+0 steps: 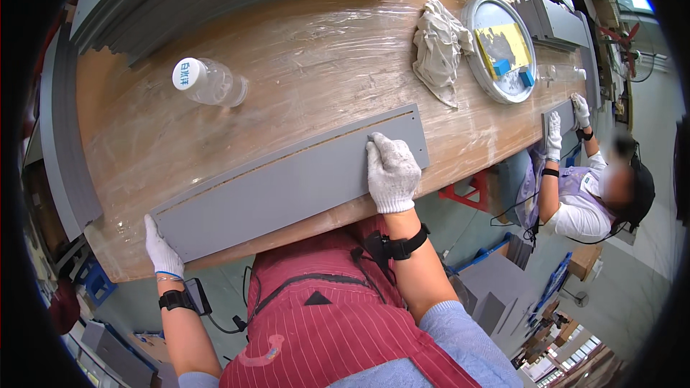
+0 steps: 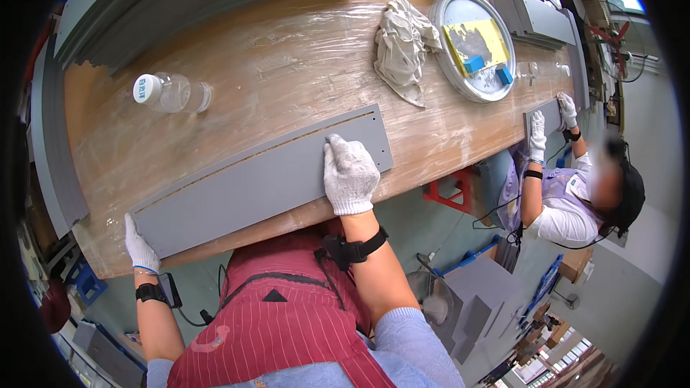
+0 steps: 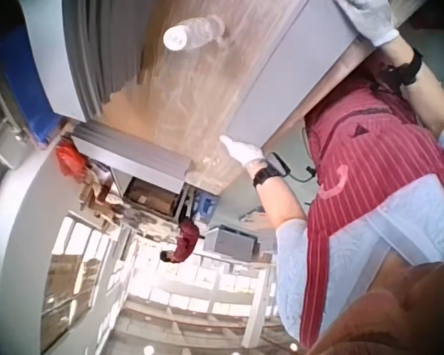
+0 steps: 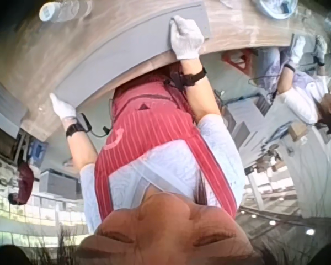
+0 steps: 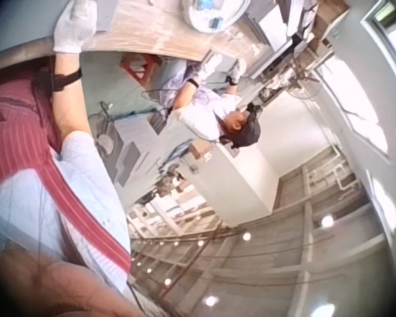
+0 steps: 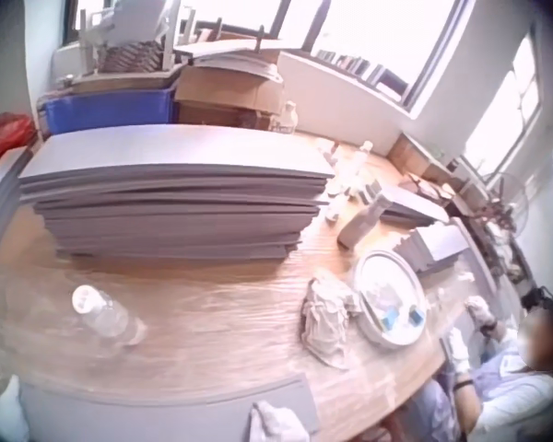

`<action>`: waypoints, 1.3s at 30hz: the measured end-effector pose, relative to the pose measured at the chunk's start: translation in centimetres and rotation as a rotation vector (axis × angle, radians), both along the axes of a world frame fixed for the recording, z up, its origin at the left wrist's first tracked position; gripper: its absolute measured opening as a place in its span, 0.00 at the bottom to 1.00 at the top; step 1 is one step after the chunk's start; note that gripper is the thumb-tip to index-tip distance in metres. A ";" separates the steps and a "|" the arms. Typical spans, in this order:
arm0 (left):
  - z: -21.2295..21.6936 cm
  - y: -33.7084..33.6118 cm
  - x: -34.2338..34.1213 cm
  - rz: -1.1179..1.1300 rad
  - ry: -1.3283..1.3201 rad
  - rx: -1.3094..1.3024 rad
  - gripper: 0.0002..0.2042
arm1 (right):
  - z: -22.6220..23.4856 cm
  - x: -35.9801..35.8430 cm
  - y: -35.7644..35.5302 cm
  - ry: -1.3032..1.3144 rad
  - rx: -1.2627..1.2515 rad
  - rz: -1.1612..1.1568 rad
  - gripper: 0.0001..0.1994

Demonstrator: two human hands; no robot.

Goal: The person wipes a gray metal panel with a white cloth, then uses a blue sanding block to smooth the edges. They repeat this process on multiple panels, handling them one at a time on a workbench.

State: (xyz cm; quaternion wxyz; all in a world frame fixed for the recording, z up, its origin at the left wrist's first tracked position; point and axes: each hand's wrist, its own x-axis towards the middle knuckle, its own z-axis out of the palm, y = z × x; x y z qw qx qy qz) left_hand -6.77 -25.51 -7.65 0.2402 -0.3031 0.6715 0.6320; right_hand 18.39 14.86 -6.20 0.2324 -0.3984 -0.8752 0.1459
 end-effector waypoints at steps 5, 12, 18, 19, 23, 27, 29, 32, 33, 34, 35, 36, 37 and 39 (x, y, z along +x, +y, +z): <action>-0.4 0.0 -0.4 0.013 -0.020 0.042 0.30 | 0.3 -1.0 -1.3 -0.008 -0.005 0.063 0.08; -0.3 0.4 -0.3 0.046 -0.026 -0.032 0.29 | 0.0 -2.7 -3.6 -0.043 0.029 -0.074 0.07; 0.4 0.9 -0.3 0.002 -0.068 0.057 0.29 | 1.5 -8.1 -14.5 -0.100 -0.073 0.322 0.05; 0.4 0.9 -0.4 0.004 -0.092 0.070 0.29 | 1.6 -7.8 -14.0 -0.078 -0.061 0.283 0.05; 0.8 0.6 -0.4 0.019 -0.136 0.113 0.29 | -0.1 -3.2 -6.2 -0.093 0.034 -0.137 0.06; 0.3 1.1 -0.4 0.018 -0.116 0.153 0.28 | 0.9 -4.6 -9.7 -0.064 0.050 0.042 0.06; 0.2 0.7 -0.4 0.021 -0.138 0.158 0.28 | 1.3 -5.3 -11.7 -0.131 -0.035 0.060 0.07; 0.0 0.4 -0.4 0.017 -0.143 0.158 0.28 | 1.0 -4.6 -9.5 -0.072 0.001 -0.130 0.06; -0.1 0.4 -0.3 0.009 -0.143 0.158 0.28 | 0.9 -4.7 -10.0 -0.079 -0.001 -0.057 0.06; 0.0 0.3 -0.3 0.010 -0.145 0.159 0.28 | 1.0 -4.9 -11.0 -0.086 -0.003 0.016 0.07; 0.2 0.4 -0.4 0.012 -0.144 0.163 0.28 | 1.1 -5.3 -11.6 -0.089 -0.003 0.092 0.07; 0.4 0.5 -0.5 0.015 -0.142 0.166 0.29 | 1.2 -5.4 -11.9 -0.093 0.000 0.114 0.07; 0.4 0.7 -0.5 0.015 -0.143 0.159 0.29 | 1.3 -5.2 -11.3 -0.106 0.024 0.041 0.06; 0.4 0.8 -0.4 0.014 -0.138 0.133 0.29 | 0.7 -4.5 -9.5 -0.125 0.058 -0.108 0.06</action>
